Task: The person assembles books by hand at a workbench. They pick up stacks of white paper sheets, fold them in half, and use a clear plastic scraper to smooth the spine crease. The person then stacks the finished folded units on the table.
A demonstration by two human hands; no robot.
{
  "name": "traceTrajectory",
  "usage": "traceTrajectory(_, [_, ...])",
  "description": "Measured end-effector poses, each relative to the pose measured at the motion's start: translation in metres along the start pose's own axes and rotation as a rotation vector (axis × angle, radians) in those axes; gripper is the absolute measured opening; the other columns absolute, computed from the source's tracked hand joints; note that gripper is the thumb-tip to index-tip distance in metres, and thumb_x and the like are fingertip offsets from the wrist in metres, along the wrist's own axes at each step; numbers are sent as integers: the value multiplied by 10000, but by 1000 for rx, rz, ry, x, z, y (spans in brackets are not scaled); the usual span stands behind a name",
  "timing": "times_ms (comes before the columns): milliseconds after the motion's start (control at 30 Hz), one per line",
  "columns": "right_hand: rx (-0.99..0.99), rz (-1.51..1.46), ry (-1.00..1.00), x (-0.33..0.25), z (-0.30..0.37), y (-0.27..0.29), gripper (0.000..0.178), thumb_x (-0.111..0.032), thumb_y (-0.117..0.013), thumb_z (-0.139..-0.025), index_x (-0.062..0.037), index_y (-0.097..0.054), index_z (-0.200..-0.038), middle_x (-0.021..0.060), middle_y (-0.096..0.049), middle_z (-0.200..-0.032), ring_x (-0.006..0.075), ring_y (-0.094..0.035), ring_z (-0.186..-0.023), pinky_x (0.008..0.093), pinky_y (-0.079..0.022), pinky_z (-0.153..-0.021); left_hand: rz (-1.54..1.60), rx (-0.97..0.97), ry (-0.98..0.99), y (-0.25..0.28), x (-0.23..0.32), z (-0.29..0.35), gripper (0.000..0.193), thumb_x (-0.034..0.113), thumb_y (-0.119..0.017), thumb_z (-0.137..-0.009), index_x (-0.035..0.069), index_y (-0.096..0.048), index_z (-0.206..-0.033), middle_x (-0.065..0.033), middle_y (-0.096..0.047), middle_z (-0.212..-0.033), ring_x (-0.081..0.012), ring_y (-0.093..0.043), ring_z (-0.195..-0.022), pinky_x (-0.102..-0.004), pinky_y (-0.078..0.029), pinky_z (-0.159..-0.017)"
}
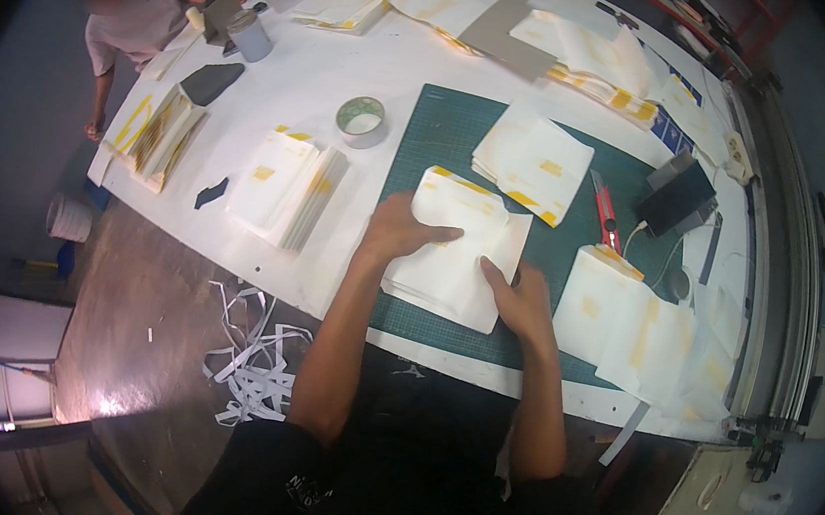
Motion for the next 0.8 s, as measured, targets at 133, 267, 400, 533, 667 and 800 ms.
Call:
traceTrajectory(133, [238,339,65,-22,11,10,738,-452,-764,-872,81,-567,-1343,322,-629,-1270,427,-637,-1173,459,-511,-953,28,45,-40,8,-1,9,803,325,-963,-597,-85,-630,-1201,-273,-696,-1185,-381,-696,-1089,-408,-546,-956])
traceTrajectory(267, [416,527,580,-124,48,29,797,-318,-828,-812,17,-474,-1443,311,-537,-1342,429,-527,-1294,512,-395,-1110,56,2,-312,28,9,37,693,292,-944,-621,-50,-652,-1148,-261,-711,-1104,-394,-700,-1034,-433,-544,-933])
traceTrajectory(400, [-99,829,958,-183,53,11,655,-207,-831,-758,-28,-574,-1333,252,-626,-1210,372,-578,-1225,568,-290,-1172,-123,-111,-534,53,55,79,603,246,-926,-627,-25,-682,-1107,-269,-718,-1022,-438,-686,-1002,-477,-539,-901])
traceTrajectory(533, [-534,1068,657,-210,46,-20,381,-179,-830,-706,-24,-713,-1034,211,-724,-895,384,-692,-942,499,-489,-958,-423,-224,-442,82,78,116,551,169,-906,-664,22,-687,-1148,-234,-730,-985,-414,-690,-994,-480,-539,-878])
traceTrajectory(667, [-659,983,713,-227,52,-48,286,-193,-809,-719,14,-736,-901,242,-675,-718,422,-682,-746,475,-547,-738,-577,-179,-395,103,74,142,492,154,-884,-704,9,-666,-1120,-223,-726,-910,-405,-700,-947,-476,-540,-837])
traceTrajectory(800, [-666,887,941,-234,58,-63,244,-198,-788,-749,7,-738,-871,239,-670,-713,422,-676,-732,479,-537,-709,-640,-203,-310,128,71,162,562,167,-876,-733,-5,-599,-1191,-217,-709,-891,-413,-692,-922,-476,-537,-819])
Point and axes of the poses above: each hand's wrist, its own z-axis away from the middle knuckle, its own y-axis out of the back of the hand, x = y × z, the point moved 3 cm from there along -z, towards the middle knuckle
